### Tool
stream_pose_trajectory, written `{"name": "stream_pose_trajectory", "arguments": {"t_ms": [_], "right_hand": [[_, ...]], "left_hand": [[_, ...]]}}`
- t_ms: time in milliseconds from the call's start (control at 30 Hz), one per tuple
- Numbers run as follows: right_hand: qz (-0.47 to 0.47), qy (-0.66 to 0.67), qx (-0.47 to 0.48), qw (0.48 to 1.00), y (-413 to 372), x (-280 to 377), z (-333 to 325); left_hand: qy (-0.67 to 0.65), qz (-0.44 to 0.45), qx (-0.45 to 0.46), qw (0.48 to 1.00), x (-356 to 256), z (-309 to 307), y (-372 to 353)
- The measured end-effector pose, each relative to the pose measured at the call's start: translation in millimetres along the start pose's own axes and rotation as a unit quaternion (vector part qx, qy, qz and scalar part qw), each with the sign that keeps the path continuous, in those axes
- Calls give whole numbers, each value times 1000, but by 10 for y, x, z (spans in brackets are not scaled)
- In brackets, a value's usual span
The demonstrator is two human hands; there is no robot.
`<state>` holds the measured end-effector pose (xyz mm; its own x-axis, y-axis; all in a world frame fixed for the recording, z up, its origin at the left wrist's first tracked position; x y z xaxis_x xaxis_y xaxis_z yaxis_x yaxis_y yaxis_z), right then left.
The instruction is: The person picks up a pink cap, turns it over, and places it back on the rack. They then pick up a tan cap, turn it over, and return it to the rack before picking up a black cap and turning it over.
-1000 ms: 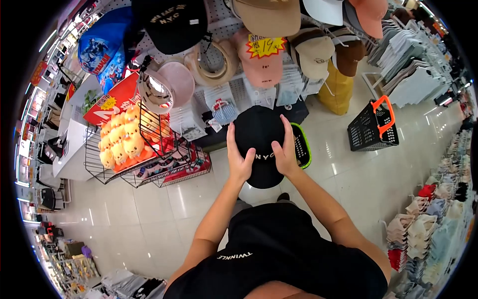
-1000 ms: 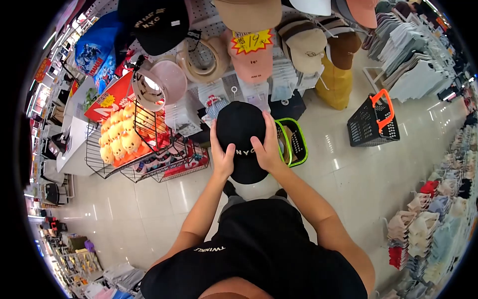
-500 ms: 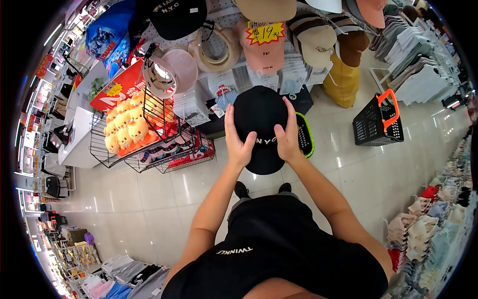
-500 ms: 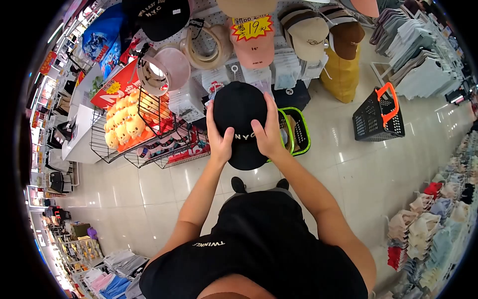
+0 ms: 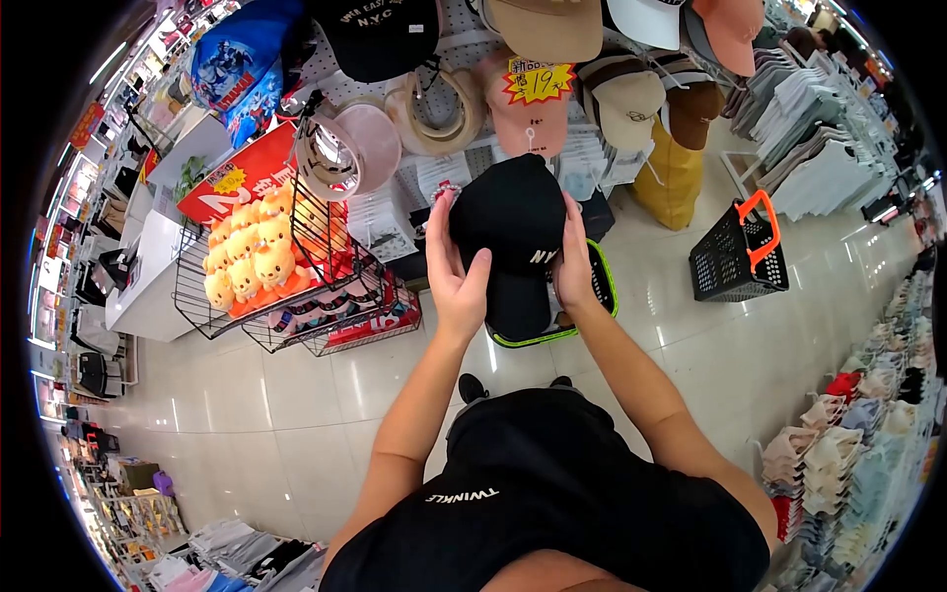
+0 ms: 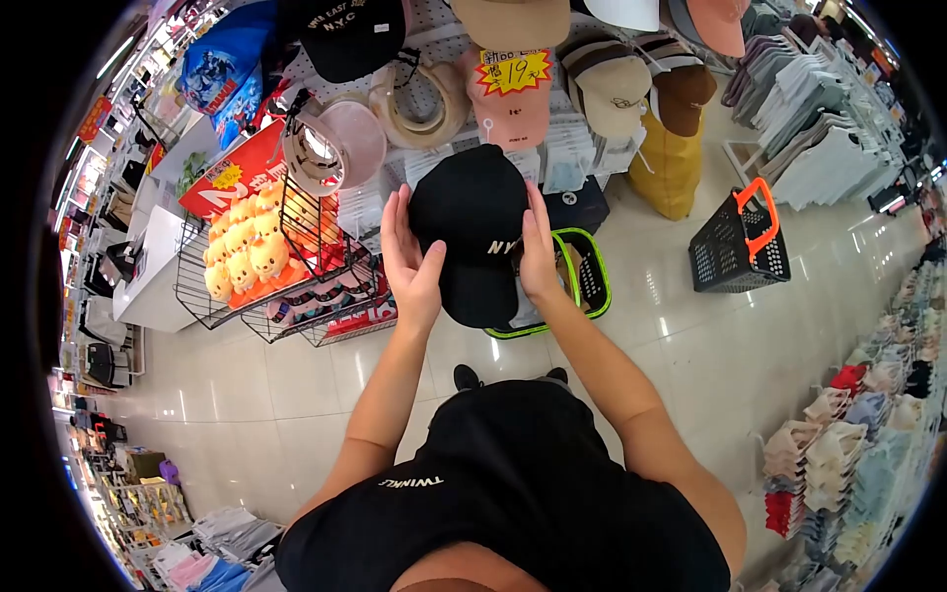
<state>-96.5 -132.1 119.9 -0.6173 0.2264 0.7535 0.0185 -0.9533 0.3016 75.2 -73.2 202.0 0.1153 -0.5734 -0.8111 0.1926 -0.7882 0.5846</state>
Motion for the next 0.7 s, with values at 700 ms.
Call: {"name": "stream_pose_trajectory", "arguments": {"t_ms": [700], "right_hand": [[271,246,-89,926,-350,-350,147]], "left_hand": [[241,190,157,939,-553,611,-153]]}}
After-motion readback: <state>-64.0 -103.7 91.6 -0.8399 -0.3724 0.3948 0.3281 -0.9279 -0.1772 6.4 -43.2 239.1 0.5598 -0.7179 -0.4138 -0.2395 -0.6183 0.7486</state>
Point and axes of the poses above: each hand's wrist, its own y-axis towards the middle knuckle, its own z-axis out of the palm, x = y × z, the point moved 7 cm from there along y, towards the middle knuckle, and after that the axes turned 9 degrees about y, right-handed, at the moved point
